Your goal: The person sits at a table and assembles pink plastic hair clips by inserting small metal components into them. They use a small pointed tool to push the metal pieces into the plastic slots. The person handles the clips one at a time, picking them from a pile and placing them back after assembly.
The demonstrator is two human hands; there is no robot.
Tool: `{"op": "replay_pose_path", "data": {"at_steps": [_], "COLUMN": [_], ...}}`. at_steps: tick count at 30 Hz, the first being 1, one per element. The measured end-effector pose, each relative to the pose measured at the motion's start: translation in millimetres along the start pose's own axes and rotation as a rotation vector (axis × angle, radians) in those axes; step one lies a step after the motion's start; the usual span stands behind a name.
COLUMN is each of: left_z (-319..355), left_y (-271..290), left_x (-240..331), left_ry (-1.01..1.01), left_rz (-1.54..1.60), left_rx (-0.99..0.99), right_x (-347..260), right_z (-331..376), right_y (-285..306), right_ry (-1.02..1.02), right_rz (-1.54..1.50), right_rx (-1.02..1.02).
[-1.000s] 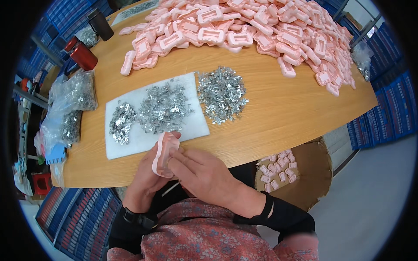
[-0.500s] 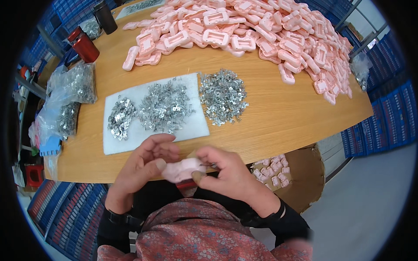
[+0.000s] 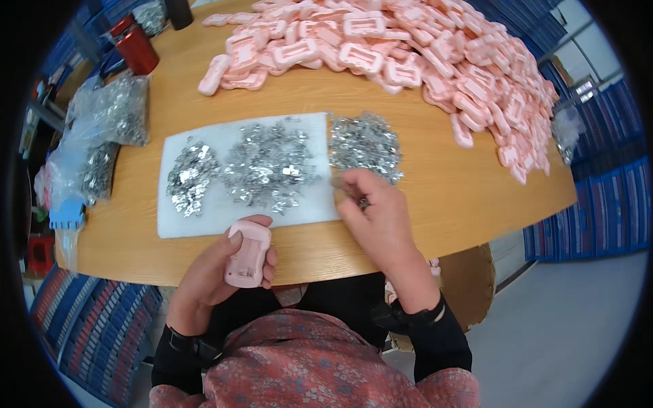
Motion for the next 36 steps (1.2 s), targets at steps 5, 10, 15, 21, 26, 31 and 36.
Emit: {"op": "replay_pose_path", "data": {"at_steps": [5, 10, 15, 21, 26, 31, 36], "left_z": [9.0, 19.7, 32.4, 39.0, 43.9, 37.6, 23.0], "left_y": [7.8, 11.8, 11.9, 22.5, 29.0, 21.9, 20.2], "left_x": [-3.3, -8.8, -6.1, -5.8, 3.4, 16.7, 19.9], "left_ry": [-0.02, -0.02, -0.101, -0.149, -0.231, -0.361, -0.435], "left_rz": [0.109, 0.005, -0.138, 0.167, 0.288, 0.215, 0.123], "left_rx": [-0.051, -0.098, -0.087, -0.077, 0.025, 0.249, 0.232], "right_x": [-27.3, -82.2, -97.5, -94.0, -104.2, -99.7, -113.0], "right_z": [-1.7, -19.0, -45.6, -53.3, -49.3, -35.8, -18.7], "right_y": [-18.2, -53.0, -89.9, -115.7, -98.4, -81.0, -69.8], "right_ry": [0.044, 0.247, 0.403, 0.432, 0.174, 0.204, 0.42], "right_rz": [0.035, 0.117, 0.305, 0.537, 0.27, 0.131, 0.167], "right_rx": [-0.16, -0.293, -0.31, -0.281, -0.394, -0.368, -0.341]}}
Point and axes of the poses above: each hand's wrist, its own z-axis away from the middle knuckle, its own y-axis out of the back of the hand, x = y × z, the point moved 2 cm from there along -z, towards the middle knuckle, and after that the axes turned 9 degrees about z, right-handed, at the moved point
